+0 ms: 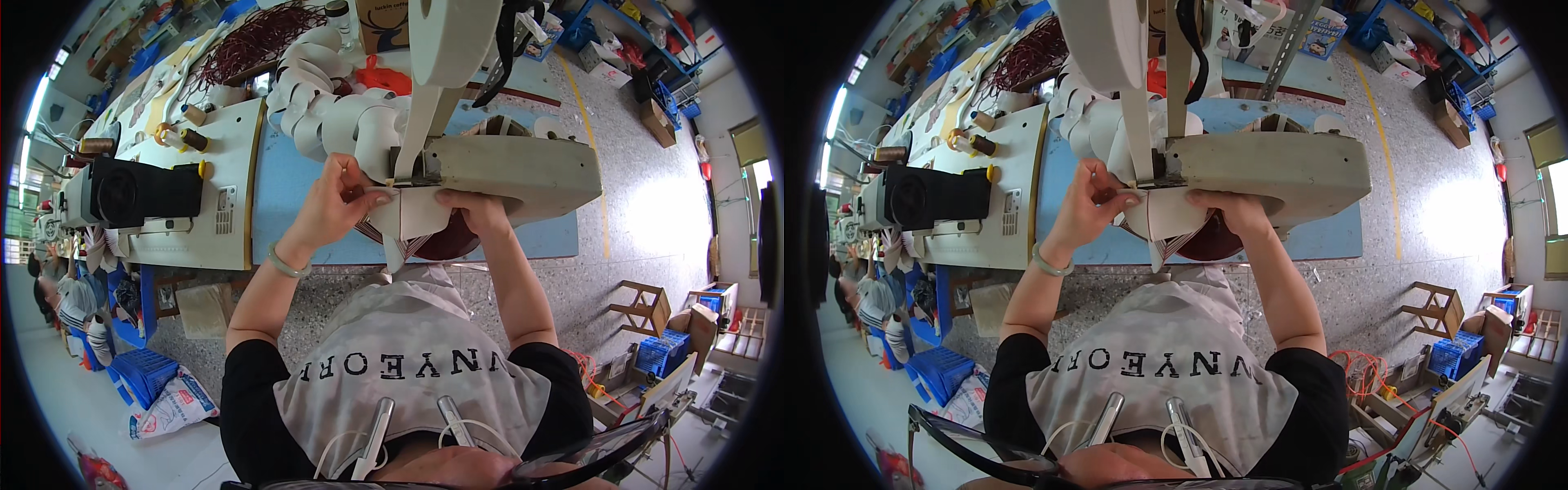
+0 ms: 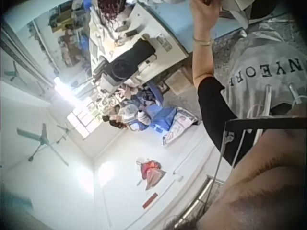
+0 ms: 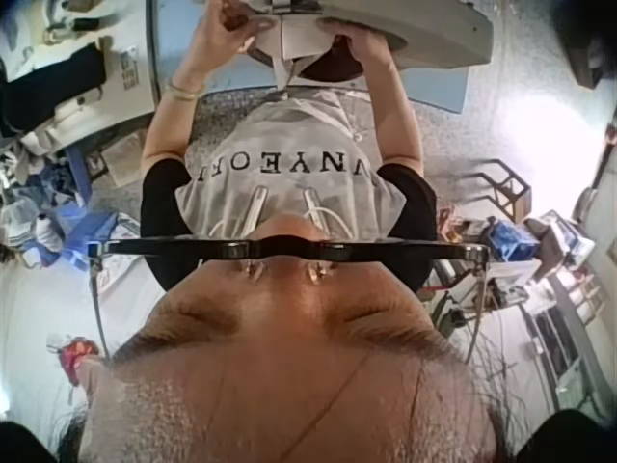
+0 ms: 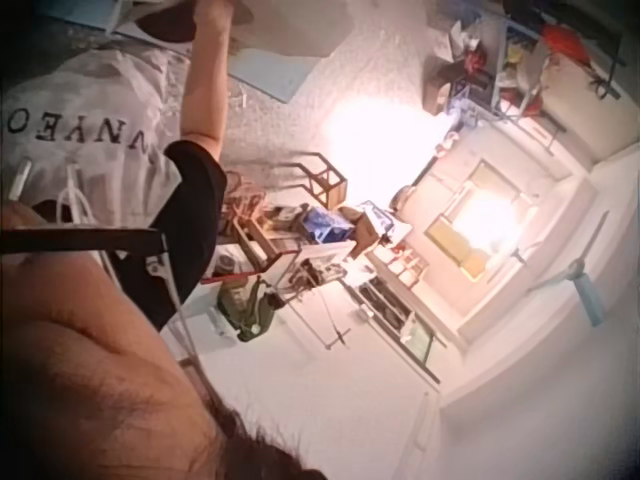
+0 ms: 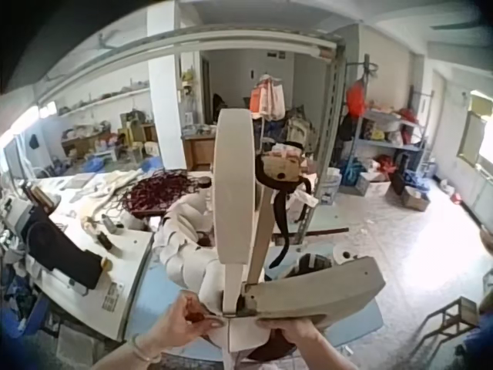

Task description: The person aligns shoe components by hand, moves them to a taping machine, and feeds each component through the machine to apply tape.

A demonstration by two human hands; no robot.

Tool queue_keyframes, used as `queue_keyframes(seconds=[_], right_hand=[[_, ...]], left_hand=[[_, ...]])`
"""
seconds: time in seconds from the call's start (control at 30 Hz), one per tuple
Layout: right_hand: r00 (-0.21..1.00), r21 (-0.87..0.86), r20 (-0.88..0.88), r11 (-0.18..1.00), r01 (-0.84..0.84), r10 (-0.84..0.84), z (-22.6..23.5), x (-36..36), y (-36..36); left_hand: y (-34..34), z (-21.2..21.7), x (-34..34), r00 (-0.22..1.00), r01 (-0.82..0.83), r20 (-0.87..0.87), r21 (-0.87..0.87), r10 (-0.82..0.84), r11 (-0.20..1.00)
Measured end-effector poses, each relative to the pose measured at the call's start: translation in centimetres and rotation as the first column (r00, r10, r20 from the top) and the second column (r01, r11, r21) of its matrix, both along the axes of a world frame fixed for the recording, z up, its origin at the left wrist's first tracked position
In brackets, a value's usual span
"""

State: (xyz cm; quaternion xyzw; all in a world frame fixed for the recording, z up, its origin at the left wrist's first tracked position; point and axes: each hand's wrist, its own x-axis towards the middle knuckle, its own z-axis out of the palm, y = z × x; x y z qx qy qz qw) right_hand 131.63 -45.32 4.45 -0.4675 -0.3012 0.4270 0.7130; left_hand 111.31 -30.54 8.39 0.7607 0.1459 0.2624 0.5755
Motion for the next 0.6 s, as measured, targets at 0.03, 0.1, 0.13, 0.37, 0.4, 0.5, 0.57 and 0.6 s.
queue_keyframes(seconds=[0.03, 0.1, 0.13, 0.37, 0.4, 0.5, 0.57, 0.6], right_hand=[[0.999, 0.021, -0.005, 0.999, 0.035, -0.035, -0.8, 0.3, 0.3], [0.984, 0.104, -0.177, 0.993, 0.046, -0.027, -3.4, 1.7, 1.5], [0.938, 0.182, -0.347, 0.980, 0.077, -0.009, -4.6, 2.3, 2.1], [0.788, 0.290, -0.604, 0.954, 0.076, 0.121, -7.9, 4.6, 2.2], [0.967, 0.111, 0.021, 0.962, 0.249, -0.253, -7.7, 4.1, 2.2], [0.604, 0.057, 0.697, 0.870, 0.491, -0.386, -4.6, 1.5, -0.5], [0.580, 0.035, 0.725, 0.860, 0.510, -0.373, -1.3, -1.0, -2.1], [0.585, -0.029, 0.758, 0.882, 0.470, -0.287, -0.6, -2.6, -2.5]], left_hand=[[0.3, 0.1, 0.4, 1.000, 0.000, 0.004, 0.001, 0.000, 1.000], [1.2, 0.4, 1.3, 1.000, 0.002, 0.008, -0.044, -0.002, 0.999], [1.8, 0.6, 1.7, 1.000, 0.006, 0.010, -0.042, -0.006, 0.999], [4.9, 1.1, 3.2, 0.998, 0.011, -0.053, -0.272, -0.027, 0.962], [5.3, 1.1, 3.3, 0.999, 0.019, -0.036, -0.273, -0.030, 0.962], [5.1, 0.9, 1.8, 0.984, -0.142, 0.053, -0.349, 0.171, 0.926], [3.2, -0.3, 0.3, 0.843, -0.401, 0.192, -0.398, 0.503, 0.825], [1.7, -2.1, -0.4, 0.857, -0.385, 0.210, -0.349, 0.471, 0.855]])
